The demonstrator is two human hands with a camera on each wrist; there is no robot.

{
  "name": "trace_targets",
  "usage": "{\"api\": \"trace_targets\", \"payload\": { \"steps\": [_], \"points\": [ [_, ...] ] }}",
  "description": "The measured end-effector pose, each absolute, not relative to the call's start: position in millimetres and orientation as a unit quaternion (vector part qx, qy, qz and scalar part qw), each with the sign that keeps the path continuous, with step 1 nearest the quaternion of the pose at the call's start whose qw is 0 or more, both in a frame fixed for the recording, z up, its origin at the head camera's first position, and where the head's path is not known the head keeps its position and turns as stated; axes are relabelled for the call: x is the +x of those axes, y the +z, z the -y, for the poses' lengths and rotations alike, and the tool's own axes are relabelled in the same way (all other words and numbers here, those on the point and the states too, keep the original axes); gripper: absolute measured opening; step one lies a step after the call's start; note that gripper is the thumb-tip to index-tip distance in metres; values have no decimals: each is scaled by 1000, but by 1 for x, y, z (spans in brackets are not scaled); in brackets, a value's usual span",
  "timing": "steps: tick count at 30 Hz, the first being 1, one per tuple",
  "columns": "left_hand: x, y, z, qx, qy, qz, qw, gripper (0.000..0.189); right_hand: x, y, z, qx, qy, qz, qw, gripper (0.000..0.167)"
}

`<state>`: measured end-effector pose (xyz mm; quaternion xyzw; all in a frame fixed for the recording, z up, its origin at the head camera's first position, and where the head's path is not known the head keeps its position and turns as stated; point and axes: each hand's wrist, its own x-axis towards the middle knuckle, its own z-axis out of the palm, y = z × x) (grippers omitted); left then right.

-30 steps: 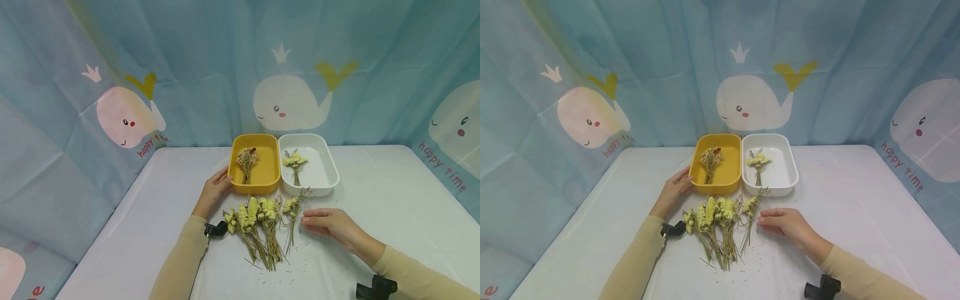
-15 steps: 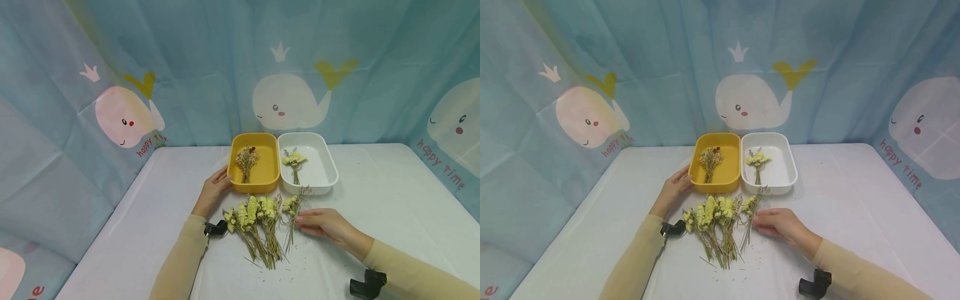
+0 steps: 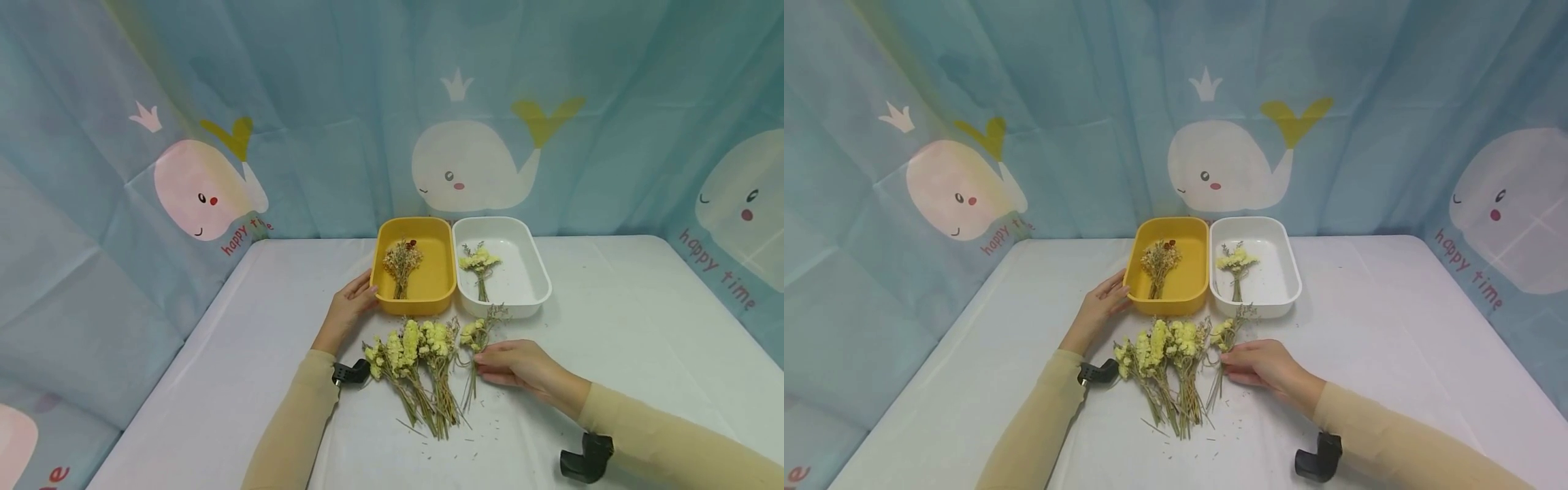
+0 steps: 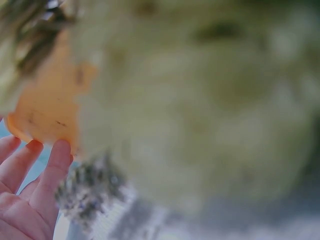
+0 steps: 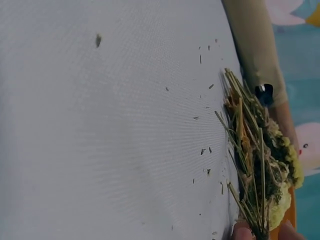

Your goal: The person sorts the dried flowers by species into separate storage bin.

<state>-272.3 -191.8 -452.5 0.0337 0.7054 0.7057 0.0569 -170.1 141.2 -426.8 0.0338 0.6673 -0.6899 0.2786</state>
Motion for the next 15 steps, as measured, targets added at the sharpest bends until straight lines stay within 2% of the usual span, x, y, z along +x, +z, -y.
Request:
{"api": "trace_targets", "payload": {
  "steps": [9, 15],
  "points": [
    [-271, -452, 190, 28, 707, -705, 52, 56, -172, -430, -137, 59, -697, -659, 275, 12],
    [-272, -453, 190, 30, 691, -721, 47, 55, -172, -430, -137, 62, -701, -656, 273, 9]
  ]
}}
